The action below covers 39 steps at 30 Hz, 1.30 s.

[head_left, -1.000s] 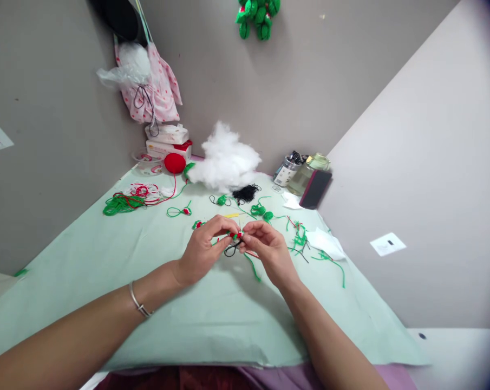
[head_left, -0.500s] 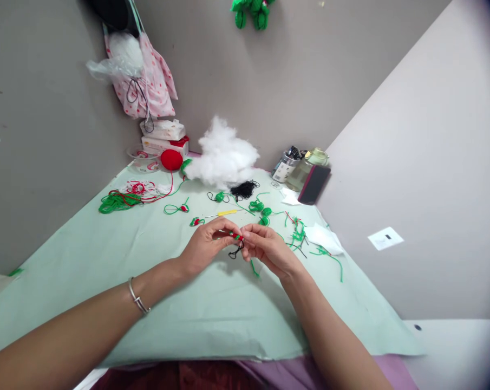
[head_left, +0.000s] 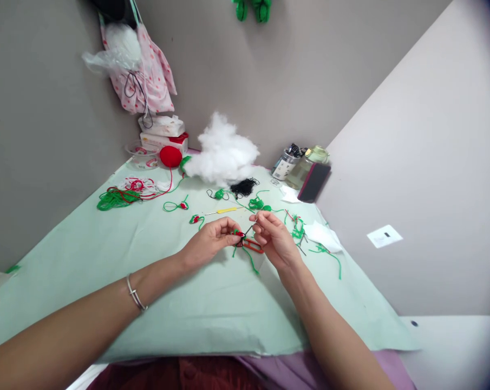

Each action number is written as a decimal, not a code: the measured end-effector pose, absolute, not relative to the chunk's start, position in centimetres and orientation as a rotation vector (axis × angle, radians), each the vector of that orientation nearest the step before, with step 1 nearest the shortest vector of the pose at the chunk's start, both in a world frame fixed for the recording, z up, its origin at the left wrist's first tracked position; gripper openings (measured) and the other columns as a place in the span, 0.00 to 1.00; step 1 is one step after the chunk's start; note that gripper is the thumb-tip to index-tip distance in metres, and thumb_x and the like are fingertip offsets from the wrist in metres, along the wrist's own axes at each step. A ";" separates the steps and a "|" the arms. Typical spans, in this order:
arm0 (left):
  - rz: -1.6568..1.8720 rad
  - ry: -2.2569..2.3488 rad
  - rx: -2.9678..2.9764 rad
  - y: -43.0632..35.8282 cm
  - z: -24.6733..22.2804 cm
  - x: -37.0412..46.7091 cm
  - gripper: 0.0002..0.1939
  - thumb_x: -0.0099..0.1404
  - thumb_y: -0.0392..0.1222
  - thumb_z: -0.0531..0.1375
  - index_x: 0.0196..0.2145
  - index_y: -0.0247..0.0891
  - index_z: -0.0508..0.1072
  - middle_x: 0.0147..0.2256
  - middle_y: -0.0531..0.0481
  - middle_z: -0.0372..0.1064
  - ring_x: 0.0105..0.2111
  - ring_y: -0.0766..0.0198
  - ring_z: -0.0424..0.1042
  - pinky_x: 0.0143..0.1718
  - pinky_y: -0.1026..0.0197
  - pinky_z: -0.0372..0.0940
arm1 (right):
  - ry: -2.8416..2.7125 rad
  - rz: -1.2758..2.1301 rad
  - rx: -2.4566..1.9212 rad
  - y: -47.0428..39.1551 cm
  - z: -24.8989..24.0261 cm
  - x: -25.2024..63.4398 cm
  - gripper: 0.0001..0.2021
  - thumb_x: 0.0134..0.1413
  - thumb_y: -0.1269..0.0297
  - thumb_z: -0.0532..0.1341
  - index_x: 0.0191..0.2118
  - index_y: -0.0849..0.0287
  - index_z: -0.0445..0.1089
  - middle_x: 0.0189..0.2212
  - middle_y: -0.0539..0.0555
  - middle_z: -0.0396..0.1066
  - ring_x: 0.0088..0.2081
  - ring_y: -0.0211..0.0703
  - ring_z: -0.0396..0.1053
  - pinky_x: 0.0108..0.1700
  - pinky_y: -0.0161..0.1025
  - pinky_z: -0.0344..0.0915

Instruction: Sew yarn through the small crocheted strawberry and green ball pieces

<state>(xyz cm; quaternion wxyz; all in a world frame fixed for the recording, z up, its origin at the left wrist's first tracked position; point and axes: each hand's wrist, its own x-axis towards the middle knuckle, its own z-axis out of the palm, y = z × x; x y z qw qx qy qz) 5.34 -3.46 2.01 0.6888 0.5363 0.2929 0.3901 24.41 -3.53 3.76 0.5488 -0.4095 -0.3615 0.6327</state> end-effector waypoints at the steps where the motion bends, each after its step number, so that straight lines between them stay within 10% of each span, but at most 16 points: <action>1: 0.879 0.638 1.178 -3.5 2.1 5.4 0.08 0.62 0.41 0.65 0.37 0.37 0.70 0.34 0.52 0.71 0.37 0.65 0.73 0.45 0.59 0.65 | -0.876 1.531 -0.941 -3.6 3.9 24.4 0.16 0.47 0.59 0.74 0.31 0.58 0.67 0.30 0.48 0.74 0.19 0.26 0.57 0.17 0.25 0.48; 11: 0.855 0.585 1.062 -3.9 3.1 5.1 0.09 0.63 0.41 0.66 0.36 0.36 0.69 0.32 0.51 0.72 0.35 0.65 0.74 0.45 0.57 0.66 | -0.889 1.502 -0.927 -2.5 4.2 26.4 0.17 0.51 0.62 0.71 0.27 0.58 0.60 0.16 0.38 0.44 0.17 0.26 0.36 0.17 0.26 0.39; 39: 0.876 0.665 1.082 -3.5 2.6 4.8 0.11 0.67 0.48 0.62 0.42 0.40 0.66 0.31 0.51 0.76 0.33 0.63 0.76 0.45 0.55 0.68 | -1.735 0.976 -1.142 -4.9 4.3 25.0 0.08 0.55 0.57 0.69 0.39 0.53 0.80 0.23 0.48 0.60 0.26 0.37 0.56 0.31 0.39 0.55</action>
